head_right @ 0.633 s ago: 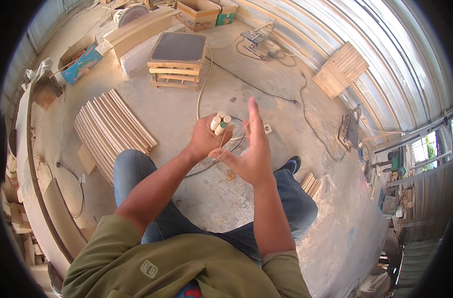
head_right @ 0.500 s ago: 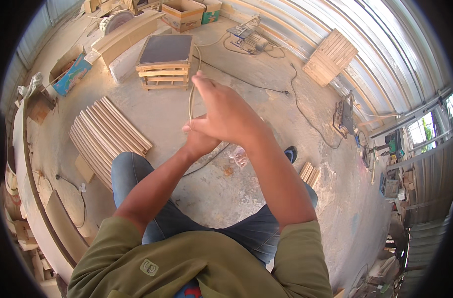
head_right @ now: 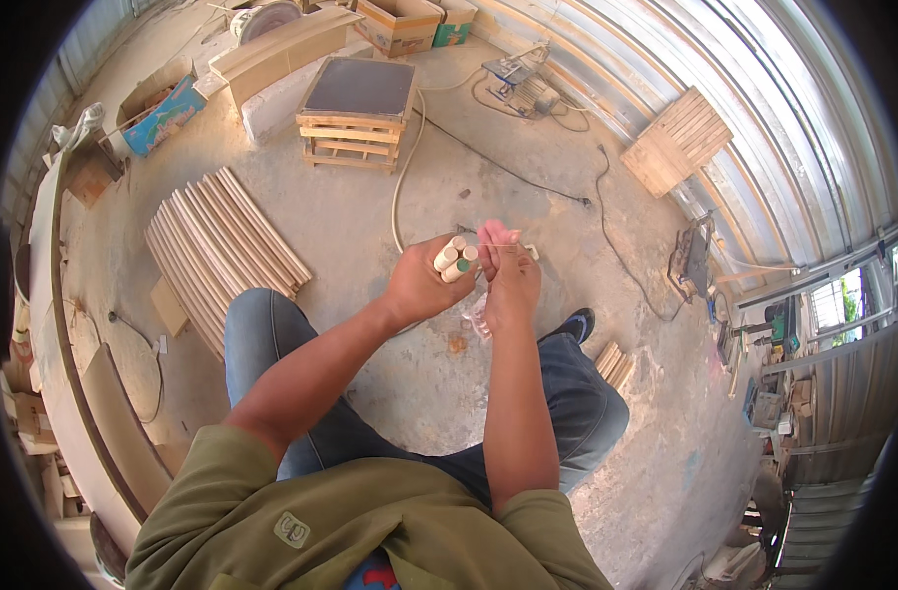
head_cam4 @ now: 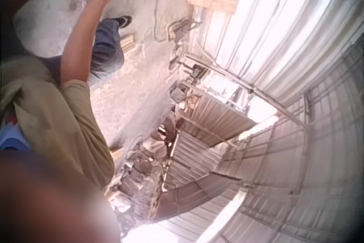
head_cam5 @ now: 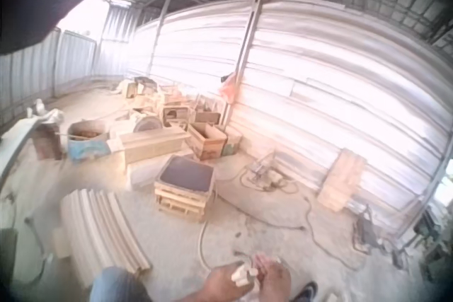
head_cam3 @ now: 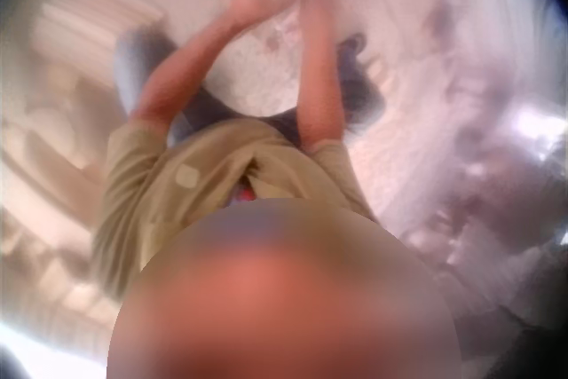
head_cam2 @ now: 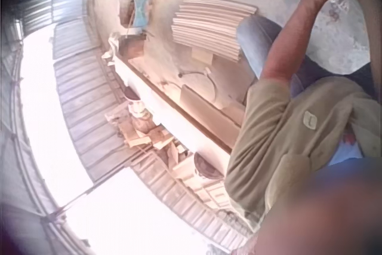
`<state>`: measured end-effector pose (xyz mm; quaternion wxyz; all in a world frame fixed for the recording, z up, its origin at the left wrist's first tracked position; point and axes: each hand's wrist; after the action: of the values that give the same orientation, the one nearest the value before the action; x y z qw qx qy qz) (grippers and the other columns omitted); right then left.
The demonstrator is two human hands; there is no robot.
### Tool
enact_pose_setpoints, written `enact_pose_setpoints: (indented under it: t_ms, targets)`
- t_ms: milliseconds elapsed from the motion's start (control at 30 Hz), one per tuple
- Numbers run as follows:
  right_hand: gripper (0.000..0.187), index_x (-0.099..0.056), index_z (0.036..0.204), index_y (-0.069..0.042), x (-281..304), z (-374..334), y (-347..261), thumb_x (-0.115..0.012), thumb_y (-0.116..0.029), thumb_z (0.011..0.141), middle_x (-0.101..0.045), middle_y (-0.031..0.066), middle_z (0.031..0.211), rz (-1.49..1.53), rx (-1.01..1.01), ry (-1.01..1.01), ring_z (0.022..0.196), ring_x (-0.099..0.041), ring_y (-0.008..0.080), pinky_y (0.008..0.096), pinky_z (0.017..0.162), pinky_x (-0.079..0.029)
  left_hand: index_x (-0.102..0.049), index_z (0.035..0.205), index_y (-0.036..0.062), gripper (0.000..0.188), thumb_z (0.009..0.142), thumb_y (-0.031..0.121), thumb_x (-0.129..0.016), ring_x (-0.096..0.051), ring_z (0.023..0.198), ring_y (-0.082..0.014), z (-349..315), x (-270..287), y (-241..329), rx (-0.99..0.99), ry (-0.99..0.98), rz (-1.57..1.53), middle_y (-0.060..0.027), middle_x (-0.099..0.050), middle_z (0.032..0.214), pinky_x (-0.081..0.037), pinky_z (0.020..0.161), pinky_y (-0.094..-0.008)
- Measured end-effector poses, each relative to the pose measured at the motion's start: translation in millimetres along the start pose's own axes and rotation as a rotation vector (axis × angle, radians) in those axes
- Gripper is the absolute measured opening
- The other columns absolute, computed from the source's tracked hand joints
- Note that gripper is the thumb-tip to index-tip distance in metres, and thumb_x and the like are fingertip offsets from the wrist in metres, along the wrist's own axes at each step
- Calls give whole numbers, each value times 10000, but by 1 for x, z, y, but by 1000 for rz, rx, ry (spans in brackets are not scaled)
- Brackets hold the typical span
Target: The person sits on the floor and repeatedly picks up small wooden rods, aligns them, and inserts rubber bands to bundle them together. The person then places the bundled rods aside and repeats the process with new rods.
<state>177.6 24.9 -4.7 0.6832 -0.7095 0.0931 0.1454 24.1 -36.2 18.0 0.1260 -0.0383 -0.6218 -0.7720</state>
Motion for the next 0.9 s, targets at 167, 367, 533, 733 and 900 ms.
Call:
enact_pose_setpoints:
  t_ms: [167,367,533,733,900]
  targets:
    - [671,-562,1472,114,6,-11,-8,-708,-397,1062,-618,178,1487,-73,186,83,1351,-615,215,305,1109,-505,-676,1001,53,307,843,235,-867,-695,777,-305,5,1,5,-39,-10,32,-146,-725,878,-559,738,-404]
    - [671,-515,1516,116,8,-20,-4,-724,-328,1058,-551,197,1569,-38,356,154,1418,-565,245,352,1175,-462,-676,1001,47,307,846,235,-863,-673,778,-310,11,-4,5,-88,-66,47,-155,-725,900,-554,752,-406]
    - [574,-540,1499,104,-7,-42,-17,-711,-212,1051,-534,258,1581,-705,967,111,1448,-556,351,426,1177,-486,-677,1020,51,273,859,211,-828,-695,829,-333,21,-1,-5,-53,-64,-24,-146,-743,922,-563,774,-414]
    - [447,-653,1387,53,-39,-34,-89,-670,-61,955,-617,209,1506,-1254,1177,-494,1372,-611,389,428,1099,-556,-687,1027,58,246,841,177,-795,-742,894,-374,24,-7,-12,-162,-69,-105,-162,-766,958,-576,787,-435]
    - [301,-768,1089,37,-71,13,-132,-601,-121,895,-747,231,1189,-1360,695,-791,1048,-729,394,420,900,-598,-693,1019,54,241,828,165,-789,-738,894,-377,12,-13,-8,-75,-79,-5,-180,-764,979,-577,800,-432]
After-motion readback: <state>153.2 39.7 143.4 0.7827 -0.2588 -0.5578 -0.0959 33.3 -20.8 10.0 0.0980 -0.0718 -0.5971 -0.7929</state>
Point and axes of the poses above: each hand's wrist, its own z-axis towards the middle knuckle, its own x-axis out of the back of the hand, y = z × x
